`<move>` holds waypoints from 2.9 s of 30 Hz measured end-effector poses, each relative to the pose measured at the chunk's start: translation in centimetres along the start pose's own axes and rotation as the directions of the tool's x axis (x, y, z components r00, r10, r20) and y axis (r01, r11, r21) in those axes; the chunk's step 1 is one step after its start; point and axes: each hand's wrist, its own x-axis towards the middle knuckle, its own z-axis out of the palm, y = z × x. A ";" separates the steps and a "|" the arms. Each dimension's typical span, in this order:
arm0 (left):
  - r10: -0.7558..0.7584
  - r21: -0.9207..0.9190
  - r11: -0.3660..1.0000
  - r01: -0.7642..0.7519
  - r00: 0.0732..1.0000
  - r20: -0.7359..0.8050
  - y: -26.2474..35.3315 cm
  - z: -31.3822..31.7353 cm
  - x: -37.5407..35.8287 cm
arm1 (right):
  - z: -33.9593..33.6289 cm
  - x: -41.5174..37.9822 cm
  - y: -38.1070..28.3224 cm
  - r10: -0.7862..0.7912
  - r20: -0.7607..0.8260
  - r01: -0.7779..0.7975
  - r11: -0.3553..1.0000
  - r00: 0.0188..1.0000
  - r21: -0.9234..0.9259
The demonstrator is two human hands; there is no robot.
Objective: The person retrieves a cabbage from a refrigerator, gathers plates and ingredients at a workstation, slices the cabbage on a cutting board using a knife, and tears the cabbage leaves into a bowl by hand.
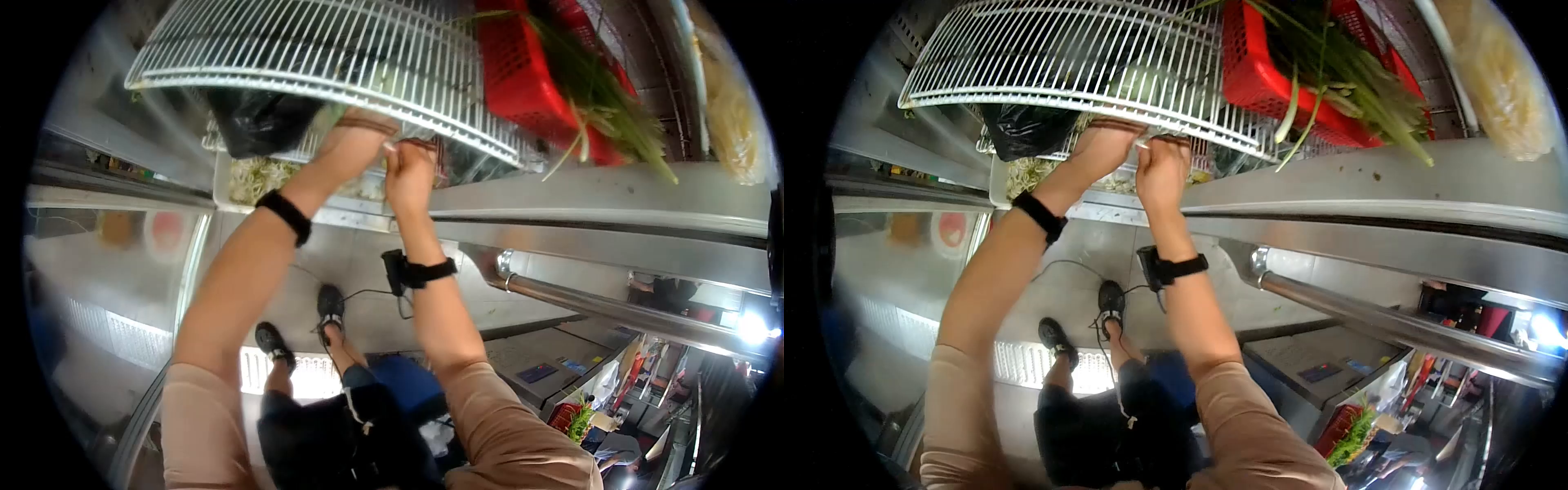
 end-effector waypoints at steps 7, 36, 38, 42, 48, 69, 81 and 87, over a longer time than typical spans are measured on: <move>0.370 0.206 0.914 -0.349 0.926 -0.074 -3.5 -0.7 -5.1 | -1.9 1.1 -1.4 -0.157 -0.099 0.159 0.987 0.983 0.021; 0.150 0.298 0.951 -0.080 0.964 -0.220 -1.4 -3.0 2.1 | -0.4 7.4 -1.0 -0.167 0.025 0.165 0.923 0.986 -0.348; 0.193 0.317 0.942 -0.109 0.949 -0.248 -2.3 -2.0 2.5 | -1.7 7.7 -3.9 -0.010 0.121 0.053 0.933 0.993 -0.356; 0.308 0.372 0.909 -0.188 0.905 -0.294 -3.0 -1.9 2.6 | -1.3 9.7 -4.0 0.105 0.243 -0.020 0.943 0.964 -0.331; 0.184 0.090 0.983 -0.161 0.903 -0.388 -2.2 -2.9 1.2 | 0.0 10.1 -3.9 0.154 0.197 -0.076 0.932 0.968 -0.355; 0.014 -0.143 0.986 -0.084 0.902 -0.432 1.8 2.0 -1.2 | -4.6 3.2 -0.2 -0.035 -0.148 0.077 0.953 0.988 0.293; 0.062 -0.028 0.997 -0.070 0.976 -0.211 -0.6 -0.8 -7.3 | -4.9 1.3 -3.7 -0.185 0.086 0.182 0.982 0.979 0.052; 0.097 0.068 0.994 -0.088 0.983 -0.155 -1.4 -1.1 -8.6 | -2.2 0.6 -3.8 -0.321 0.253 0.332 0.943 0.913 0.001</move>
